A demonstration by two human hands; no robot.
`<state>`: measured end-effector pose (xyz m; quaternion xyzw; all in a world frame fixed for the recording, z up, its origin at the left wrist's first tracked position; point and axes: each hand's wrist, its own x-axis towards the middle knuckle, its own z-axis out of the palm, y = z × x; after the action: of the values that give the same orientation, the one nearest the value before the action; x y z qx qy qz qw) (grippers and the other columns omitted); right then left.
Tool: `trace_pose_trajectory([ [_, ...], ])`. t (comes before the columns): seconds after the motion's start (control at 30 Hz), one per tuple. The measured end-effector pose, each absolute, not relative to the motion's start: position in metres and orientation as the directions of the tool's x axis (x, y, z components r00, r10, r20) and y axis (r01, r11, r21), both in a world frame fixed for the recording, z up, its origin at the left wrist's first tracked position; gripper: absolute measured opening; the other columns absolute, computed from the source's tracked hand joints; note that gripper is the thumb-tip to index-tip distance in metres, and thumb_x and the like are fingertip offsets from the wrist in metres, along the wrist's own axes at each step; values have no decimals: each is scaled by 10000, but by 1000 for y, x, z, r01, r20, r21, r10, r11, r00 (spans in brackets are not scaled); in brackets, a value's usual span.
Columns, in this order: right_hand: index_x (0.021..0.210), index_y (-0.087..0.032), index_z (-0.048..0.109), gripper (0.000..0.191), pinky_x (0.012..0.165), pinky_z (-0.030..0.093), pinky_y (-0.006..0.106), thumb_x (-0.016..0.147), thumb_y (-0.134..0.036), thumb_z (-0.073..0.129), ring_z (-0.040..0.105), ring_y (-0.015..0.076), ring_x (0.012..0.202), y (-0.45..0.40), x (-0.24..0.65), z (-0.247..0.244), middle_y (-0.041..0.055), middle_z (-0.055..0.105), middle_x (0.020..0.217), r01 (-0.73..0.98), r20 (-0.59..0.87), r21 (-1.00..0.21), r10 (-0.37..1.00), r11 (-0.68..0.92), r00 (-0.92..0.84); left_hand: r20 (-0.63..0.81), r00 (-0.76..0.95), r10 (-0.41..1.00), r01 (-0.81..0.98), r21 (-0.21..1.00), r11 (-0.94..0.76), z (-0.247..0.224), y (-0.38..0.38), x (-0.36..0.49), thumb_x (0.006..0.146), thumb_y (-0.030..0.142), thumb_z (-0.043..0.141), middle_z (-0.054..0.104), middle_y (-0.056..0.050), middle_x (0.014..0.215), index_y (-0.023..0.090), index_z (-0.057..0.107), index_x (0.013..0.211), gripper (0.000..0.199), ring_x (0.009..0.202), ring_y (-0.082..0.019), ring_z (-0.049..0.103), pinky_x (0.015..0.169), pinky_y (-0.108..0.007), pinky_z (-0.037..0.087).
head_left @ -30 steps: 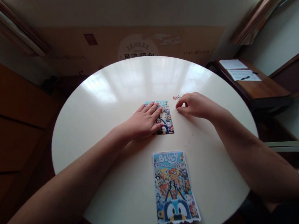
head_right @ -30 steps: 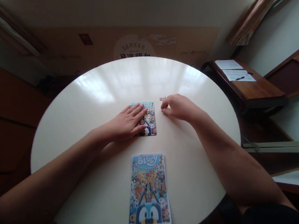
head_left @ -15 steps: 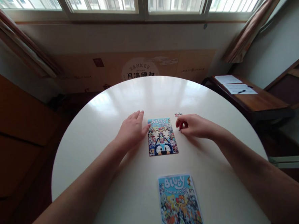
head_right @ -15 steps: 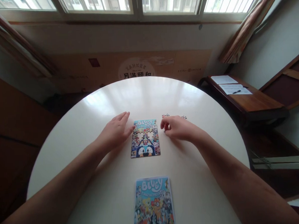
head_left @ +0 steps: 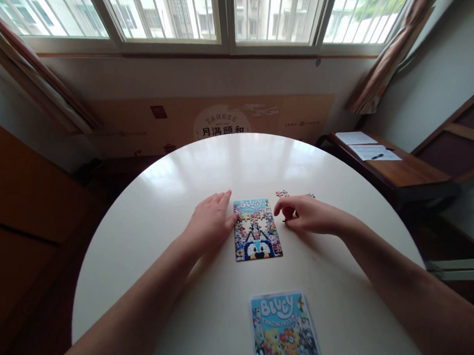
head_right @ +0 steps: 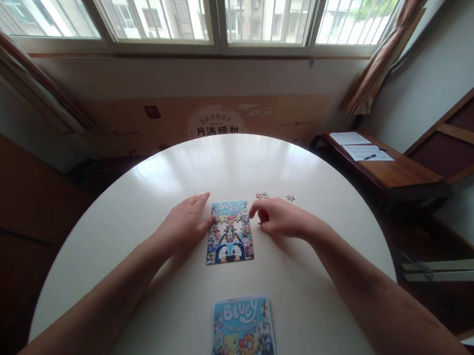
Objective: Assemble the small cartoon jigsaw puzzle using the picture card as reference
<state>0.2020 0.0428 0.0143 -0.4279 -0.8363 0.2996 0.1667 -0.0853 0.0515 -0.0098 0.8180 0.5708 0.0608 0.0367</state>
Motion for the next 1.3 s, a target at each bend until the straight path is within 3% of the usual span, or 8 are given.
trace_pose_trajectory([
  [0.2, 882, -211, 726, 172, 634, 503, 275, 771, -121, 631, 627, 139, 702, 45, 194, 9, 9, 692, 794, 436, 139, -797, 830, 417, -541, -7, 296, 955, 942, 165, -290, -11, 43, -72, 990, 509, 406, 345, -168, 1623, 178, 292, 1572, 679, 1510, -364, 274, 1197, -602, 241],
  [0.33, 830, -203, 741, 111, 653, 523, 285, 785, -130, 670, 648, 141, 719, 38, 172, 3, 20, 719, 802, 350, 247, -820, 832, 453, -497, 30, 329, 944, 924, 194, -329, -14, 38, -65, 998, 482, 414, 355, -175, 1616, 178, 314, 1563, 649, 1508, -387, 268, 1191, -652, 216],
  [0.6, 884, -235, 754, 139, 678, 536, 301, 823, -133, 682, 645, 145, 712, 37, 139, -13, 11, 735, 819, 321, 355, -769, 788, 552, -503, 92, 310, 946, 925, 200, -323, -24, 42, -68, 980, 535, 456, 379, -188, 1600, 195, 364, 1541, 662, 1490, -404, 300, 1183, -653, 228],
  [0.83, 890, -254, 747, 141, 901, 524, 415, 856, -132, 685, 658, 210, 975, 40, 153, -7, 49, 727, 1014, 416, 521, -571, 704, 707, -482, 10, 296, 955, 932, 218, -291, -11, 38, -64, 990, 515, 421, 324, -182, 1628, 163, 342, 1554, 669, 1518, -373, 252, 1209, -637, 192],
  [1.3, 854, -248, 767, 26, 831, 454, 366, 859, -256, 743, 603, 193, 823, 40, 159, -5, 22, 719, 851, 520, 346, -455, 681, 723, -645, 15, 313, 950, 921, 239, -307, -13, 38, -59, 961, 503, 489, 335, -171, 1626, 182, 374, 1535, 667, 1517, -378, 248, 1204, -669, 158],
])
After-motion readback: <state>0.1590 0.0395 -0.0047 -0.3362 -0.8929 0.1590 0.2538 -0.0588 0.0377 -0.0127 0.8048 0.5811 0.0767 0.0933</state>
